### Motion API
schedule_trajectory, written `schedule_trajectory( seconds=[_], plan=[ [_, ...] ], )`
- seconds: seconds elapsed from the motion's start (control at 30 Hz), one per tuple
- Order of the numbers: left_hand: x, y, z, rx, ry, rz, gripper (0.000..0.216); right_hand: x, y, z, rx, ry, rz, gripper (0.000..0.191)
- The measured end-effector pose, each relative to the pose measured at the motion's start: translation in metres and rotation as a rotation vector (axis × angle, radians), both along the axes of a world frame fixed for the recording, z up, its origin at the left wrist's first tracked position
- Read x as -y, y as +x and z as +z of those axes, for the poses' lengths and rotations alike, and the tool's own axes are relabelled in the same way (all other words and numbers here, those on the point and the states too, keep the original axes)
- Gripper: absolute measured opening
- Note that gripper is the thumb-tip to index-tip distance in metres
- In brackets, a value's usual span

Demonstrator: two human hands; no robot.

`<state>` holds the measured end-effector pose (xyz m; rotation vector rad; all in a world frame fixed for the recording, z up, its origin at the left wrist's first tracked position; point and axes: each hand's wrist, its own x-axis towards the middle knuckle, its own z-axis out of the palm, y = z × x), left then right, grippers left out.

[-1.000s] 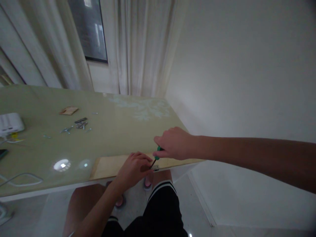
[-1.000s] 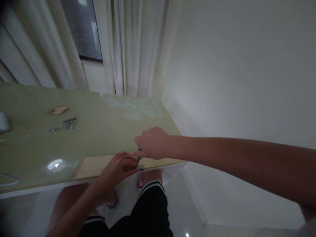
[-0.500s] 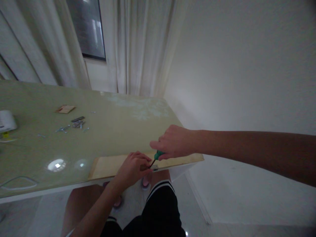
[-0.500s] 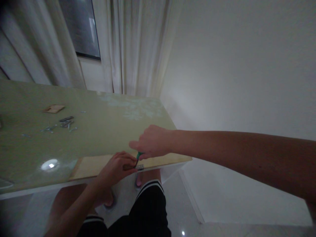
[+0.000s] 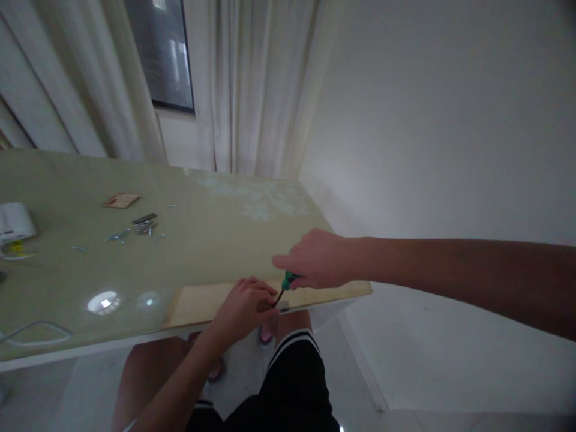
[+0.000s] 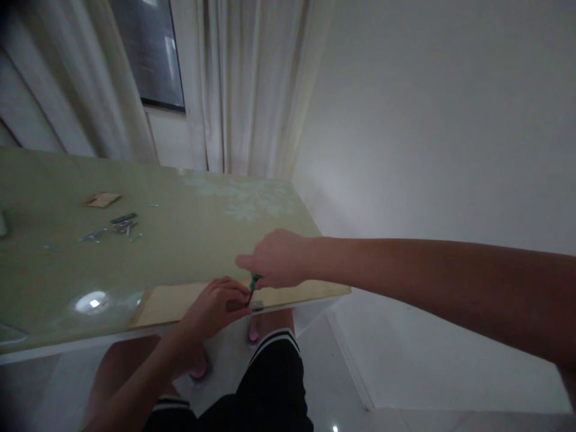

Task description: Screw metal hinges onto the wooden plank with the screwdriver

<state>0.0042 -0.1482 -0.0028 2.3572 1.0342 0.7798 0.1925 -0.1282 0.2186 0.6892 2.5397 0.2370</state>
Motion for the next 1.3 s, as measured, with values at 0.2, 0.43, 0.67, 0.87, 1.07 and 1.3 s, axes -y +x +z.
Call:
schedule_trajectory(
  seconds=[0.2, 0.43, 0.67, 0.87, 1.07, 1.3],
  plan=[
    [-0.002, 0.000, -0.001, 0.014, -0.028, -0.004, 0.009, 0.006, -0.005, 0.002, 0.008, -0.023, -0.309, 0.053],
    [0.001, 0.001, 0.007, -0.005, -0.007, 0.019, 0.004, 0.001, 0.002, 0.003, 0.028, 0.034, 0.525, 0.019],
    [-0.001, 0.000, 0.003, 0.015, -0.023, -0.001, 0.007, 0.006, -0.005, -0.005, -0.006, 0.042, -0.257, 0.056],
    [0.000, 0.000, 0.001, 0.001, -0.016, -0.007, 0.007, -0.005, 0.002, 0.007, 0.053, -0.038, 0.258, 0.028],
    [0.001, 0.000, 0.001, -0.017, -0.005, 0.010, 0.010, 0.002, -0.001, 0.005, 0.017, 0.011, 0.147, 0.032],
    [0.000, -0.001, -0.004, -0.005, 0.015, 0.013, 0.008, 0.003, 0.002, 0.001, -0.055, -0.007, -0.060, 0.050]
  ],
)
